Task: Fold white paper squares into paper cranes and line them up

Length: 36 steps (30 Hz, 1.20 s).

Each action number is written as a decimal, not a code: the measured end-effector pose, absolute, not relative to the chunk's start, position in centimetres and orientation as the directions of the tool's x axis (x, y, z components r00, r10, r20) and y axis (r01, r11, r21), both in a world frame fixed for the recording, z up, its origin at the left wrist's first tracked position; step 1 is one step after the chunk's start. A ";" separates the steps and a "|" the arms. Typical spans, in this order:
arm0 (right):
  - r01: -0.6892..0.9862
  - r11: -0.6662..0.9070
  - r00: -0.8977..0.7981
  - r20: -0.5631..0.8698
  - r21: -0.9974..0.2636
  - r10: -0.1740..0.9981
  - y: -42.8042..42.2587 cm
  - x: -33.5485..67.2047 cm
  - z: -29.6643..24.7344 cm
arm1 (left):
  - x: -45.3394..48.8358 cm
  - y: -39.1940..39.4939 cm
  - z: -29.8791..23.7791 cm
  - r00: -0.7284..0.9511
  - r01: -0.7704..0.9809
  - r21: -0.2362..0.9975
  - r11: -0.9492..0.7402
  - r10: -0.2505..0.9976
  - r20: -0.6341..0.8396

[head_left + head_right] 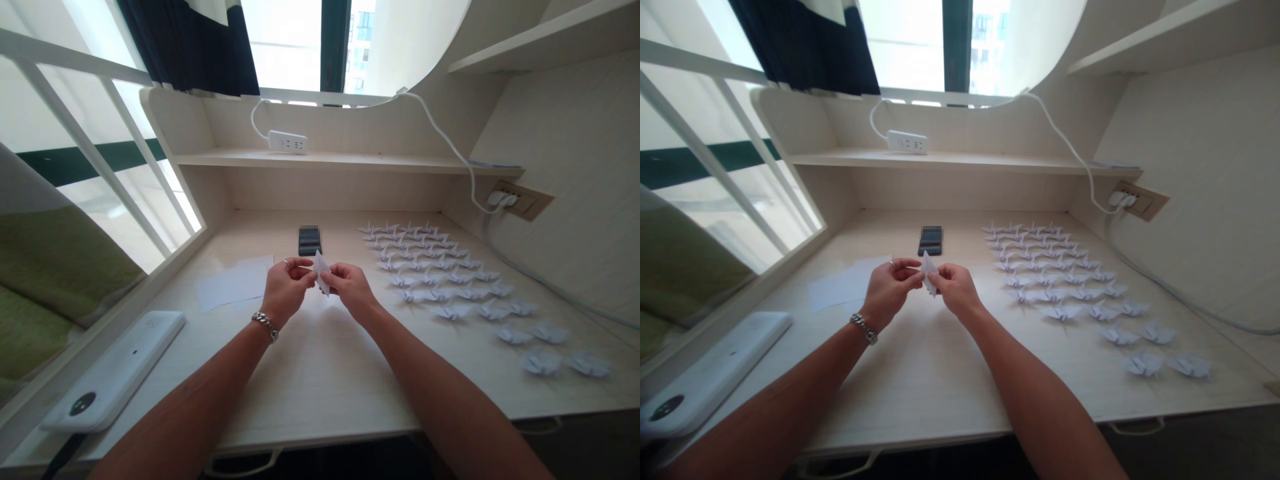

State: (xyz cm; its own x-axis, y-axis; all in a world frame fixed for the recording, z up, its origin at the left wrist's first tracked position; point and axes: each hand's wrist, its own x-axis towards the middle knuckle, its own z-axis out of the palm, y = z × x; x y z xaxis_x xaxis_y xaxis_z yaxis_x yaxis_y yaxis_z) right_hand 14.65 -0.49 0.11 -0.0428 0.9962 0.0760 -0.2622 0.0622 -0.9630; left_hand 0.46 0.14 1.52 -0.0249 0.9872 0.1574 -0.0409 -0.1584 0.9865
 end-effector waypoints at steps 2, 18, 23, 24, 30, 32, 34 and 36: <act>-0.261 0.060 -0.038 0.073 -0.963 0.997 -0.5 14.8 0.2 | 0.5 0.1 1.6 -0.027 -0.048 0.986 -0.159 0.987 0.158; -0.205 0.049 -0.112 0.073 -0.978 0.991 -0.2 15.1 -0.1 | 0.3 -0.1 1.8 0.123 -0.068 0.987 -0.148 0.980 0.155; -0.248 -0.025 -0.247 0.038 -0.968 0.968 -0.6 15.7 0.3 | 0.0 -0.1 2.0 0.161 -0.183 0.978 -0.099 0.978 0.129; -0.259 -0.047 -0.278 0.028 -0.965 0.960 -0.8 15.8 0.5 | -0.1 -0.1 2.0 0.177 -0.223 0.972 -0.080 0.977 0.120; -0.280 -0.093 -0.395 0.026 -0.956 0.918 -1.2 16.3 1.0 | -0.3 -0.2 2.3 0.295 -0.351 0.936 0.000 0.949 0.111; -0.282 -0.086 -0.408 0.039 -0.955 0.912 -1.1 16.4 0.9 | -0.3 -0.2 2.3 0.312 -0.379 0.925 0.025 0.945 0.103; -0.288 -0.083 -0.419 0.048 -0.954 0.907 -1.1 16.5 0.9 | -0.3 -0.2 2.3 0.337 -0.403 0.914 0.055 0.937 0.092; -0.295 -0.082 -0.429 0.055 -0.952 0.902 -1.1 16.5 0.9 | -0.4 -0.2 2.2 0.364 -0.416 0.905 0.085 0.928 0.081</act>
State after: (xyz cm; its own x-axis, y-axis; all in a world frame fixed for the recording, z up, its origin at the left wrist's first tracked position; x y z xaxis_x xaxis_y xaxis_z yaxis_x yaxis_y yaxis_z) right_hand 16.51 -1.13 0.95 -0.4286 0.9018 0.0554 -0.2947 -0.0816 -0.9521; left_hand -0.41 -0.24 2.25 0.3640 0.9279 0.0806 -0.4165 0.0848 0.9052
